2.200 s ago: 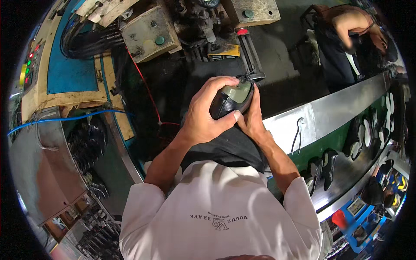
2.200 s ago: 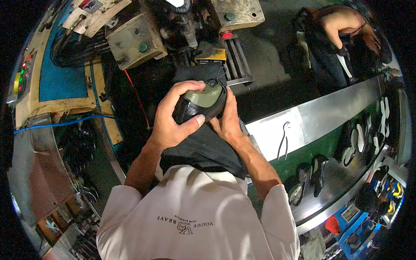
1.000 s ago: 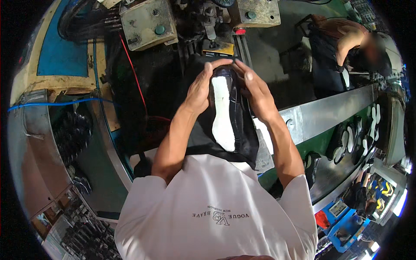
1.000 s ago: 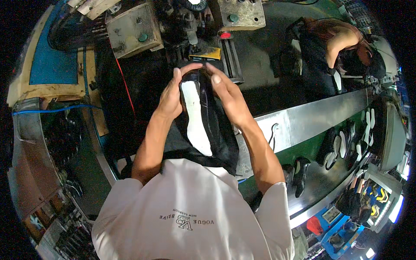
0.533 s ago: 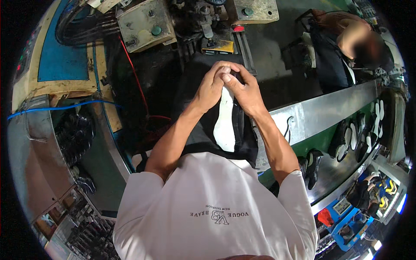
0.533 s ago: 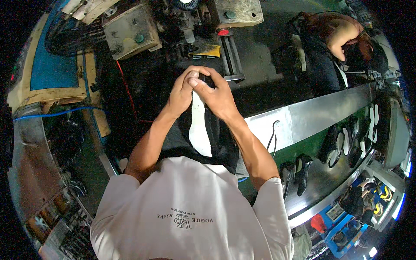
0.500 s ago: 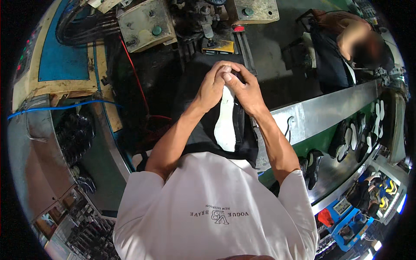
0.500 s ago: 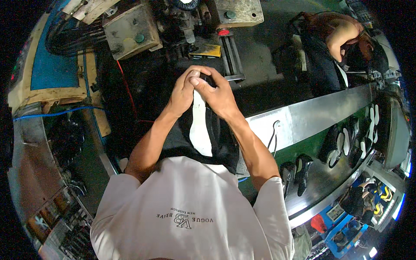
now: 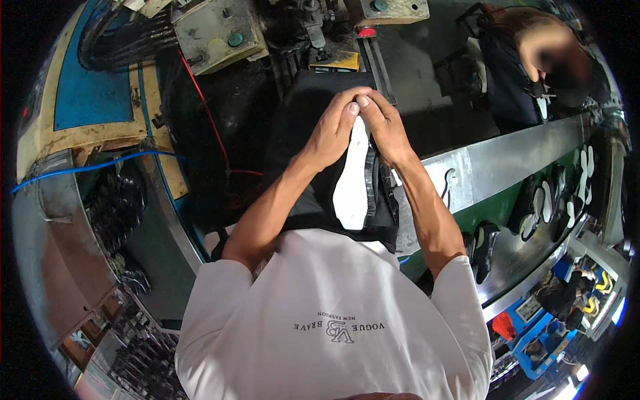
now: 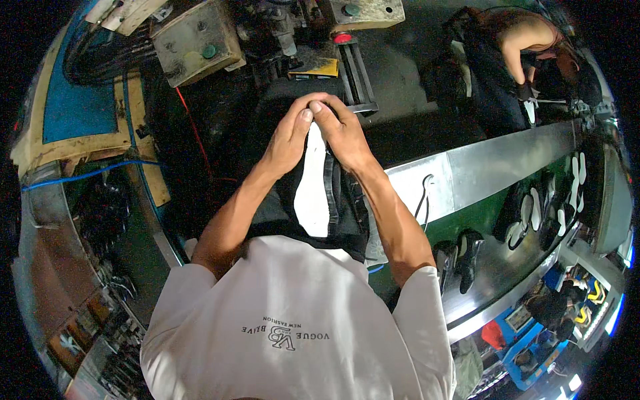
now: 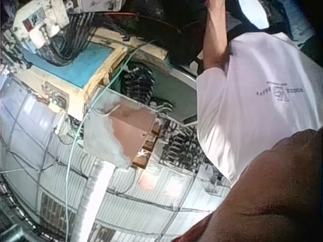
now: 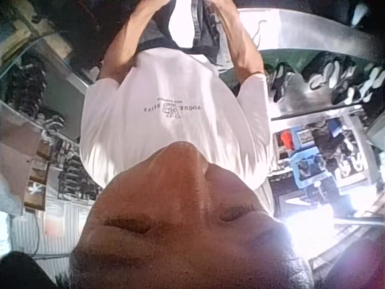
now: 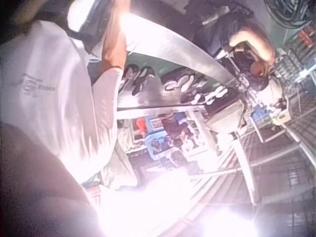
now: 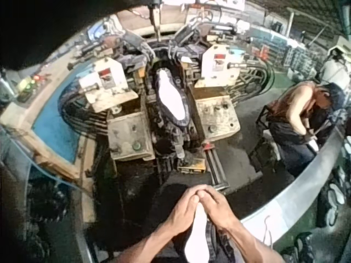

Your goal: Manually assemble shoe components using industrial machinery and placing them on a conveyor belt.

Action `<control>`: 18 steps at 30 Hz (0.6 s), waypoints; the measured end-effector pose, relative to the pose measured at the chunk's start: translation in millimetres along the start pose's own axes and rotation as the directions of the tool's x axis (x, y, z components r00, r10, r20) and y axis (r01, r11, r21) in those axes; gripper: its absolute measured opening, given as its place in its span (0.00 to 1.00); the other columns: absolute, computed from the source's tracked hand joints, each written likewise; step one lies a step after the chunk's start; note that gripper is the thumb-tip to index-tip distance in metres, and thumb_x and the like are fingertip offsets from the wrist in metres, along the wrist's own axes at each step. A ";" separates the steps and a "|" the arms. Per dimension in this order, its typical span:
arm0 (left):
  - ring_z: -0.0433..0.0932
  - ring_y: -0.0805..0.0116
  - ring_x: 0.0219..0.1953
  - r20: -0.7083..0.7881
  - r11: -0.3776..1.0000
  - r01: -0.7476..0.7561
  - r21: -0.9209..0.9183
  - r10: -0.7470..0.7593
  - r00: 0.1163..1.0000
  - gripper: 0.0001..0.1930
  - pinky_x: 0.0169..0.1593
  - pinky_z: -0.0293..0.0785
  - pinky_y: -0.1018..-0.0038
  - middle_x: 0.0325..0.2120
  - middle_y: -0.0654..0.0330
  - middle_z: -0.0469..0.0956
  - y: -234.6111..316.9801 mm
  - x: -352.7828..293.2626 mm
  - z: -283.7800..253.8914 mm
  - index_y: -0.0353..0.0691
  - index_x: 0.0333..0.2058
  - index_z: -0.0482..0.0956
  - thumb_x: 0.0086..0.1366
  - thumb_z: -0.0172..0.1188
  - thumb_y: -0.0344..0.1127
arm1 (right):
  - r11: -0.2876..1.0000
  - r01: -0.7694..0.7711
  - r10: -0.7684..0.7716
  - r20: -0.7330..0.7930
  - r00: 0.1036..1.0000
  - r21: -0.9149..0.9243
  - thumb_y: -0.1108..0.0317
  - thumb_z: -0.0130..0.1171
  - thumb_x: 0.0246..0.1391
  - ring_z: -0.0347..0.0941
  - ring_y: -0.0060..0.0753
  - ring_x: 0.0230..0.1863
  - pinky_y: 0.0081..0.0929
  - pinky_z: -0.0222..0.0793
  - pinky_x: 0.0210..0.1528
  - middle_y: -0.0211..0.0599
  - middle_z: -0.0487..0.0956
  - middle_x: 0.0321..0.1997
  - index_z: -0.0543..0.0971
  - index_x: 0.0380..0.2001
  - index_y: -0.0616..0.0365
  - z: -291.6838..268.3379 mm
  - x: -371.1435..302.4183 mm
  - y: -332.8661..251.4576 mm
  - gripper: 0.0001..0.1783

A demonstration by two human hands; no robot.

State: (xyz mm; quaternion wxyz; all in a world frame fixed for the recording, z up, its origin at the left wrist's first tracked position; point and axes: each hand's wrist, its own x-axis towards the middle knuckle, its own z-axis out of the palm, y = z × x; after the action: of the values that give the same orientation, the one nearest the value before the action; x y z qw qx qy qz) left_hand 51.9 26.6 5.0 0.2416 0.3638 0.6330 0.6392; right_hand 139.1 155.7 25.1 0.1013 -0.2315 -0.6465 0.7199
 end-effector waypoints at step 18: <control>0.53 0.56 0.80 -0.001 0.976 0.210 -0.063 -0.210 0.978 0.38 0.80 0.49 0.64 0.77 0.46 0.57 -9.0 -37.0 17.9 0.36 0.80 0.49 0.77 0.55 0.31 | 0.977 -0.180 0.178 0.028 0.984 0.115 0.50 0.57 0.76 0.73 0.25 0.52 0.27 0.70 0.57 0.34 0.81 0.51 0.80 0.59 0.62 -19.1 6.5 30.5 0.25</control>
State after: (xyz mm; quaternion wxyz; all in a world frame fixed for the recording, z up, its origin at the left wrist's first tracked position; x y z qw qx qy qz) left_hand 87.3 10.3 -11.0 0.3165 0.2848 0.6486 0.6309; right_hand 147.0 171.1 -7.1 0.0438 -0.2762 -0.5804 0.7648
